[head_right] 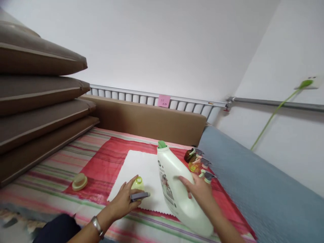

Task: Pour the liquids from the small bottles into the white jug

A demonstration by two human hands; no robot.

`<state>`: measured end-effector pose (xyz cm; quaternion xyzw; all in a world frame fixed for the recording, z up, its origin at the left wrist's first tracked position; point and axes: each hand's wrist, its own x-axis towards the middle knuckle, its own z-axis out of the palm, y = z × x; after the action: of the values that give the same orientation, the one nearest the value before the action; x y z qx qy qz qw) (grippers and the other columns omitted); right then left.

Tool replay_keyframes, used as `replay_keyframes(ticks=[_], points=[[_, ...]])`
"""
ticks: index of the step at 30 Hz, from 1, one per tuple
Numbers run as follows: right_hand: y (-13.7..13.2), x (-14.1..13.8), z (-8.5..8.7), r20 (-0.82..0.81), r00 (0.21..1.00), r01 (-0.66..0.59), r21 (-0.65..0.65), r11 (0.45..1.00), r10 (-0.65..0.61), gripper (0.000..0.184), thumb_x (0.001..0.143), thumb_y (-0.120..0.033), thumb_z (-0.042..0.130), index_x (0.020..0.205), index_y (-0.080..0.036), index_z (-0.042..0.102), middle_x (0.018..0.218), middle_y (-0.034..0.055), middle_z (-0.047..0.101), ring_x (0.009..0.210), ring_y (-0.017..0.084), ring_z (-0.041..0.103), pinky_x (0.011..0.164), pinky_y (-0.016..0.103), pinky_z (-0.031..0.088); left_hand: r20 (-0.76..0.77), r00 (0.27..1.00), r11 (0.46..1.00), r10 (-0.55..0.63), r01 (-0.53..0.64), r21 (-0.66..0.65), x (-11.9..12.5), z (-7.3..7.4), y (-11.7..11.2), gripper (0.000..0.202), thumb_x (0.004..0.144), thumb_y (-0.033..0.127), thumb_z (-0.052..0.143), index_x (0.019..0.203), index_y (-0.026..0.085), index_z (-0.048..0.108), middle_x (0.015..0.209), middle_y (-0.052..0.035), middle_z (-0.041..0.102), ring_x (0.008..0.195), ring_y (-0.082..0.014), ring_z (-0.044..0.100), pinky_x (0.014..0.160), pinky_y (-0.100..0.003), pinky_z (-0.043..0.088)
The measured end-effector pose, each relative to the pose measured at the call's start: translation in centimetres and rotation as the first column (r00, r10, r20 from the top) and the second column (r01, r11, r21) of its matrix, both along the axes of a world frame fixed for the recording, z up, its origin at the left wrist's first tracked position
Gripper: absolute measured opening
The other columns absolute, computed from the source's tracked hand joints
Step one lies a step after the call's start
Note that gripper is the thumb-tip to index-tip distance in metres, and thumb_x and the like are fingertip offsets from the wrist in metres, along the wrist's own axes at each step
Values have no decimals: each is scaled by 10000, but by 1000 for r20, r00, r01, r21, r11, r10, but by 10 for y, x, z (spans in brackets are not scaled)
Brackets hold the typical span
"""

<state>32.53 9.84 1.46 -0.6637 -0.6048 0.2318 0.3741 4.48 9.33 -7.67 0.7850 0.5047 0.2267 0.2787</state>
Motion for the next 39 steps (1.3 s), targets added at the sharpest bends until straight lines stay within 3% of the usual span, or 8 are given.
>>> replay_keyframes(ticks=[5, 10, 15, 18, 21, 32, 39], points=[[-22, 8, 31, 215, 942, -191, -286, 939, 257, 389, 738, -561, 481, 734, -185, 581, 440, -32, 542, 406, 159, 495, 528, 282, 410, 5, 1000, 1000, -8, 8, 23, 0, -3, 1, 342, 748, 348, 581, 1085, 384, 630, 1499, -24, 269, 1387, -248, 172, 1092, -543, 107], [-31, 10, 41, 228, 880, -318, -367, 874, 416, 421, 746, -587, 488, 766, -194, 638, 775, 54, 676, 559, 196, 589, 388, 245, 374, 13, 1000, 999, -20, 20, 38, -2, -4, 3, 375, 719, 311, 599, 1083, 393, 628, 1486, -44, 292, 1387, -232, 178, 1096, -523, 118], [-26, -1, 49, 361, 817, -308, -387, 869, 450, 400, 765, -566, 480, 790, -200, 639, 868, 71, 688, 668, 229, 634, 404, 247, 412, 35, 999, 998, -22, 20, 52, -2, -9, 4, 397, 688, 293, 612, 1075, 379, 637, 1475, -54, 314, 1381, -235, 195, 1100, -506, 128], [-20, -10, 52, 488, 744, -306, -359, 882, 457, 378, 782, -563, 484, 797, -218, 638, 860, 55, 696, 758, 241, 632, 611, 290, 482, 45, 999, 999, -19, 17, 49, -1, -12, 5, 399, 679, 289, 618, 1067, 373, 642, 1482, -54, 302, 1383, -237, 188, 1101, -503, 122], [-15, -17, 54, 577, 685, -279, -354, 893, 443, 331, 773, -537, 522, 845, -240, 648, 891, 46, 701, 815, 251, 622, 735, 327, 462, 52, 998, 999, -21, 19, 44, -1, -15, 6, 406, 671, 293, 626, 1069, 369, 642, 1486, -48, 292, 1385, -244, 182, 1102, -507, 115], [-7, -32, 79, 676, 587, -240, -381, 893, 446, 285, 746, -509, 573, 897, -281, 655, 894, 37, 706, 795, 264, 629, 674, 328, 436, 45, 999, 999, -21, 19, 34, 0, -17, 6, 421, 666, 334, 630, 1086, 352, 640, 1497, -31, 265, 1381, -257, 189, 1114, -475, 114], [-4, -39, 86, 722, 538, -244, -360, 901, 434, 278, 722, -506, 601, 875, -285, 674, 848, 42, 706, 757, 267, 630, 635, 323, 418, 34, 999, 1000, -12, 11, 25, 1, -18, 7, 450, 660, 347, 641, 1110, 357, 626, 1513, -10, 225, 1379, -263, 196, 1116, -482, 113]])
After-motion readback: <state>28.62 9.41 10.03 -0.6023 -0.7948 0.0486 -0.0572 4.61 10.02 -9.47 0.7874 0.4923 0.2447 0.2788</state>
